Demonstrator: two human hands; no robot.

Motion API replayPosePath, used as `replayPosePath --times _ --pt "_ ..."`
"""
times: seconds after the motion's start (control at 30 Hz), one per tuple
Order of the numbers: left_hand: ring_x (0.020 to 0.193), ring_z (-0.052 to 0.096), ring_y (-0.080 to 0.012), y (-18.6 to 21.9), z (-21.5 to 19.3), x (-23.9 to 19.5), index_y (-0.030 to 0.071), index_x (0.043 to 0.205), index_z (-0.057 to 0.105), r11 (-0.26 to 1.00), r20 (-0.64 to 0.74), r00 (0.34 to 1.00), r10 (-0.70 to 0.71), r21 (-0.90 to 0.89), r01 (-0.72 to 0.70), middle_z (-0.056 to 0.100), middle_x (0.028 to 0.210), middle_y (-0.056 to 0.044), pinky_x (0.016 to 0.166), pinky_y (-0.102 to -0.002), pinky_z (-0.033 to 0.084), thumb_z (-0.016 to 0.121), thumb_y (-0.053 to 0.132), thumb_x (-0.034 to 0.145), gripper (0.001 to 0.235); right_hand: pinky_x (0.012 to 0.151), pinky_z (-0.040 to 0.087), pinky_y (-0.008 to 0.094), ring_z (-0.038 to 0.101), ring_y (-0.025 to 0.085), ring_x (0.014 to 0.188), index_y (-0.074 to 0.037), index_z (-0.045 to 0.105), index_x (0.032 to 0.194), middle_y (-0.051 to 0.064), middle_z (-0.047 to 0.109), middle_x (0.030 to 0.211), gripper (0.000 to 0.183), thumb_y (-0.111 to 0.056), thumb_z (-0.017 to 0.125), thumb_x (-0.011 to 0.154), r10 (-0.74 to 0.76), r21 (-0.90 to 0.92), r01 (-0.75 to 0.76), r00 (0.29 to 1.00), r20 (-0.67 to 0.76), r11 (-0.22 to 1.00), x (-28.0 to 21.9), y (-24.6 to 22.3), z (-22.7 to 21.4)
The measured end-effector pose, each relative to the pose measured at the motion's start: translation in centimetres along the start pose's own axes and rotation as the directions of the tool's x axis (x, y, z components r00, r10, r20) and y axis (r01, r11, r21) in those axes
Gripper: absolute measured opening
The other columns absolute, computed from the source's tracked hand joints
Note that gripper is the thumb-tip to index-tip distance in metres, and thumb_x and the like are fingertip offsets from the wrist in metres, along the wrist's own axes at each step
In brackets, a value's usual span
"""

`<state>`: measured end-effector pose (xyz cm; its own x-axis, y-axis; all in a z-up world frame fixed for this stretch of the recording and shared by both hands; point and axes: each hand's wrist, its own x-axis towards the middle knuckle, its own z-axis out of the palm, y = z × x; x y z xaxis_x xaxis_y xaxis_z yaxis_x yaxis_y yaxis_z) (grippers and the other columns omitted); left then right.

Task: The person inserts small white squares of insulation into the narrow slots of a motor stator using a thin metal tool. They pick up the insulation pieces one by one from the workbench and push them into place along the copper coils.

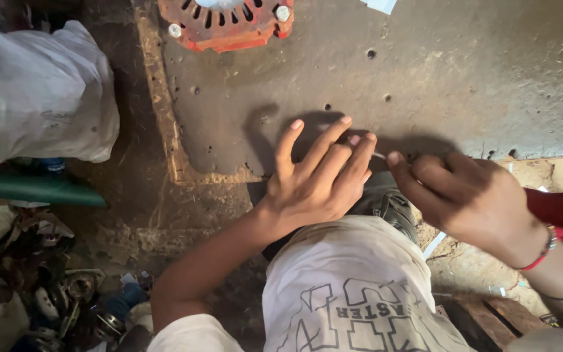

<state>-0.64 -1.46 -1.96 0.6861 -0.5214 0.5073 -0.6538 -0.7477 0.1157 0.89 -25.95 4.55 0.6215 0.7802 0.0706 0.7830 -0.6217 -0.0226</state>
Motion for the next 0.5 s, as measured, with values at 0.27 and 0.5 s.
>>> replayPosePath --times 0.27,0.5 --pt "0.123 0.067 -0.0169 0.0 -1.4 -0.1 0.009 0.13 0.073 0.994 -0.057 0.998 0.035 -0.105 -0.041 0.068 0.117 0.0 0.124 -0.056 0.019 0.073 0.024 0.101 0.032 0.051 0.05 0.031 0.063 0.014 0.065 -0.008 0.076 0.118 0.003 0.067 0.087 0.061 0.0 0.063 0.059 0.041 0.481 0.007 0.995 -0.09 0.876 -1.9 3.0 1.1" --pt "0.111 0.062 -0.0262 -6.4 -5.3 4.1 0.01 0.114 0.077 0.985 -0.289 0.944 -0.161 -0.108 0.135 0.067 0.109 -0.003 0.107 -0.052 0.034 0.072 0.004 0.101 0.015 0.054 0.045 0.02 0.059 0.008 0.061 0.003 0.072 0.119 0.008 0.065 0.085 0.016 -0.002 0.068 0.105 0.571 0.909 -0.132 0.81 -0.131 0.396 -3.7 2.1 2.2"
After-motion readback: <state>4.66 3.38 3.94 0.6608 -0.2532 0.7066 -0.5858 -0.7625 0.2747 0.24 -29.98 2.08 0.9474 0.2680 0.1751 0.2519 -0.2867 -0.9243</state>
